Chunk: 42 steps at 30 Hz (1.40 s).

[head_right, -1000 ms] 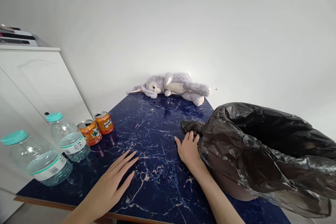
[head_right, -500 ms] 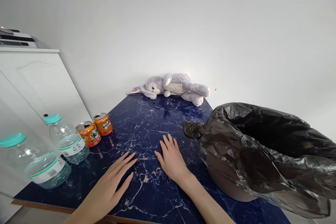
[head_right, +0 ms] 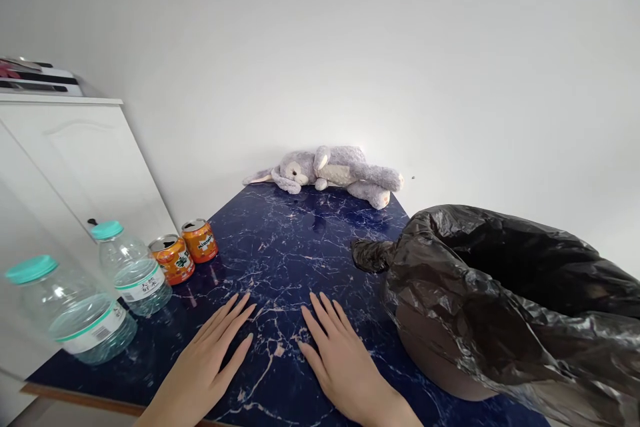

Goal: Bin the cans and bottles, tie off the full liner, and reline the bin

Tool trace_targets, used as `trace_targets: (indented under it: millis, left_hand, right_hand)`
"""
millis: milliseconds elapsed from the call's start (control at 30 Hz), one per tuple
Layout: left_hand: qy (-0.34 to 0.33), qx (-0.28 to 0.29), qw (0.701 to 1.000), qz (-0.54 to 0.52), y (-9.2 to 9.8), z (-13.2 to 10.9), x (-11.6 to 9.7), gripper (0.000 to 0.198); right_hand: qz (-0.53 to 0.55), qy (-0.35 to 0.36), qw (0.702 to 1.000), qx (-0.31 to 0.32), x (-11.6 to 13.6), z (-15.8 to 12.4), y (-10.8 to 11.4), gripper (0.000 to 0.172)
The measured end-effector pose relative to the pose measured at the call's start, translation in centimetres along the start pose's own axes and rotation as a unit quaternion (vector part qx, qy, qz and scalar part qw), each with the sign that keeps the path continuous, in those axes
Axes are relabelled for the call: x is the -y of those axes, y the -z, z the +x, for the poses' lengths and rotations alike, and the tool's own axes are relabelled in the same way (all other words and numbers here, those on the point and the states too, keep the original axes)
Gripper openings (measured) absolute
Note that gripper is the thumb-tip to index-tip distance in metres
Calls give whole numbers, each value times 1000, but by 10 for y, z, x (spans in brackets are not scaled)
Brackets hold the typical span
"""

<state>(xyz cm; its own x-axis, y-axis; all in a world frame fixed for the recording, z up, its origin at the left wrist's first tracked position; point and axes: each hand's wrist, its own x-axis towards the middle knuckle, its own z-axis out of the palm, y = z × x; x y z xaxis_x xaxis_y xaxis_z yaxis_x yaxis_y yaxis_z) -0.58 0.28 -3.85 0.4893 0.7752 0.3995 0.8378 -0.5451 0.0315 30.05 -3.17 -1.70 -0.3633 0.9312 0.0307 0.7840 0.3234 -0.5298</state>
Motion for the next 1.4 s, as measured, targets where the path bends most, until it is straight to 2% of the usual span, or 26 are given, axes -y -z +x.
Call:
trace_targets:
  millis: [67, 167, 300, 400, 533, 1033, 1267, 1400]
  left_hand:
    - [-2, 5, 1000, 1, 1, 0, -1, 60]
    - [0, 9, 1000, -6, 3, 1, -2, 60]
    - [14, -3, 999, -29, 3, 1, -1, 56]
    - [27, -6, 999, -39, 3, 0, 0, 56]
    - [34, -6, 998, -45, 3, 0, 1, 57]
    - [42, -25, 997, -63, 5, 0, 3, 49]
    - [32, -21, 997, -62, 5, 1, 3, 49]
    - [27, -23, 998, -53, 6, 1, 2, 49]
  right_hand:
    - [0, 3, 1000, -1, -3, -26, 3, 60]
    - [-27, 6, 999, -35, -17, -56, 2, 56]
    - [-44, -19, 993, -109, -40, -74, -8, 52]
    - [-35, -29, 987, -151, -47, -76, -16, 47]
    - [-24, -26, 984, -175, -48, -76, -19, 42]
    - [47, 14, 958, -281, -45, -79, -16, 28]
    - [88, -7, 931, -355, -33, -77, -20, 34]
    - [107, -14, 926, -362, -26, -76, -22, 35]
